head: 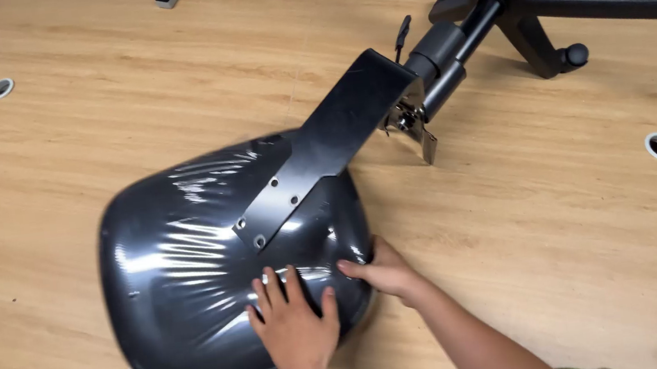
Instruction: The person flips a chair seat over on a work table, positions a metal mounting bracket and armrest component on its underside, aligns screws into the holes by hand, and then uses a screwdriver to drive the screws into the seat base.
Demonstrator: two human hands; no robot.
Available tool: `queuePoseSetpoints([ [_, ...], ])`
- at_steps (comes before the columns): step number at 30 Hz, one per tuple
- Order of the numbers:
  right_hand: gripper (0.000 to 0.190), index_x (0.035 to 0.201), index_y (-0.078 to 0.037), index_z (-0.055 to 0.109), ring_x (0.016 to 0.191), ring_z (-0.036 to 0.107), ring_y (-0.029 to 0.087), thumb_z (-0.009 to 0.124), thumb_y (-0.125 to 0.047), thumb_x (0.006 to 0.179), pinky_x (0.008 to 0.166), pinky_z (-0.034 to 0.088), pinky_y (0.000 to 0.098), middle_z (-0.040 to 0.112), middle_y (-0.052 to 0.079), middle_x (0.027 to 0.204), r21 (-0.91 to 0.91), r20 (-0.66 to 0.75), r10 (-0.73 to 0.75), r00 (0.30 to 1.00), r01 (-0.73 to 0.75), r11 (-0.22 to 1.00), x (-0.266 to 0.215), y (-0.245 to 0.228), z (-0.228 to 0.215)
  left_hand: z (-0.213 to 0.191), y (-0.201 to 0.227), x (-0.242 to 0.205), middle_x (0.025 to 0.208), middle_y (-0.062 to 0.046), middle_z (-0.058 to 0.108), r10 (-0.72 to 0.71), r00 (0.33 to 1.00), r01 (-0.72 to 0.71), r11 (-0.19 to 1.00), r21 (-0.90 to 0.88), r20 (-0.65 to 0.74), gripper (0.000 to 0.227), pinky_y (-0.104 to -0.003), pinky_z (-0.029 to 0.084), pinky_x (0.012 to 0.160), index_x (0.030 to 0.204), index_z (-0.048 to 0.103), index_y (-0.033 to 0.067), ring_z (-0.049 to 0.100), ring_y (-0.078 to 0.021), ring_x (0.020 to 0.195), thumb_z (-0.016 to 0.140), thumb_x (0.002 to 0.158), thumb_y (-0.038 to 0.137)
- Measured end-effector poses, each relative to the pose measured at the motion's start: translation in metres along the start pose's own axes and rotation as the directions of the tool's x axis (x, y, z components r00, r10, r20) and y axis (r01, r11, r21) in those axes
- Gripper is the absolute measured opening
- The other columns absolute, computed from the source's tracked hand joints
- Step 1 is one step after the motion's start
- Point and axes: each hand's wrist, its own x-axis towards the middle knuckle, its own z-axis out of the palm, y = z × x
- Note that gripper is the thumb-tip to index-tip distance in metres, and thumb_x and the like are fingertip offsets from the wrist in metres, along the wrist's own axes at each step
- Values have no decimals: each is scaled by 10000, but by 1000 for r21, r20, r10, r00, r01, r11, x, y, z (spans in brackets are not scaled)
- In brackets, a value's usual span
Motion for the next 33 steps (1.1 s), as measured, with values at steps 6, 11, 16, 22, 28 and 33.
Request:
queuePoseSetpoints([
  [6, 1013, 1498, -12, 366, 1258, 657, 255, 892, -414, 732, 1047, 515, 351, 656, 191, 1362, -58, -119, 190, 975, -198, 978, -68, 43, -46, -63, 59, -28, 1337, -131, 545, -13, 951, -20, 994, 104, 309, 739, -634, 243, 1145, 1455, 535, 137, 472, -356, 1249, 596, 873, 590],
  [11, 1098, 1543, -58, 290, 1159, 708, 286, 864, -435, 686, 964, 566, 410, 689, 201, 1300, 50, -186, 299, 936, -295, 954, -136, 61, -77, -55, 92, -68, 1348, -174, 535, 133, 955, -142, 990, 16, 264, 691, -609, 275, 1104, 1385, 567, 83, 444, -367, 1259, 636, 862, 530],
  [16, 1069, 1507, -41, 355, 1064, 718, 292, 890, -404, 655, 892, 555, 437, 724, 211, 1232, 171, -222, 370, 902, -337, 926, -191, 111, -115, -45, 130, -97, 1412, -185, 520, 333, 920, -308, 940, -143, 205, 631, -575, 315, 1067, 1345, 582, 48, 438, -379, 1272, 657, 871, 457],
  [22, 923, 1315, 65, 563, 997, 768, 286, 951, -271, 549, 880, 618, 394, 769, 214, 1136, 269, -458, 192, 868, -70, 961, -277, 78, -174, -73, 193, -119, 1445, -168, 493, 458, 849, -384, 878, -285, 263, 627, -554, 370, 998, 1384, 560, 75, 454, -378, 1232, 620, 911, 484],
  [28, 904, 1317, 51, 588, 965, 773, 285, 939, -220, 529, 845, 613, 371, 782, 216, 1119, 17, -730, 12, 683, 1, 1000, -366, -33, -206, -132, 248, -118, 1428, -173, 490, 544, 811, -337, 735, -588, 215, 716, -478, 436, 1016, 1482, 447, 75, 517, -368, 1223, 567, 937, 524],
  [33, 1029, 1427, 6, 537, 1067, 736, 251, 973, -260, 534, 932, 562, 366, 729, 175, 1203, -223, -852, -93, 516, -196, 955, -421, -97, -185, -179, 266, -102, 1562, -254, 413, 576, 816, -237, 385, -892, 32, 847, -459, 336, 1174, 1570, 319, 9, 412, -397, 1464, 475, 989, 605],
])
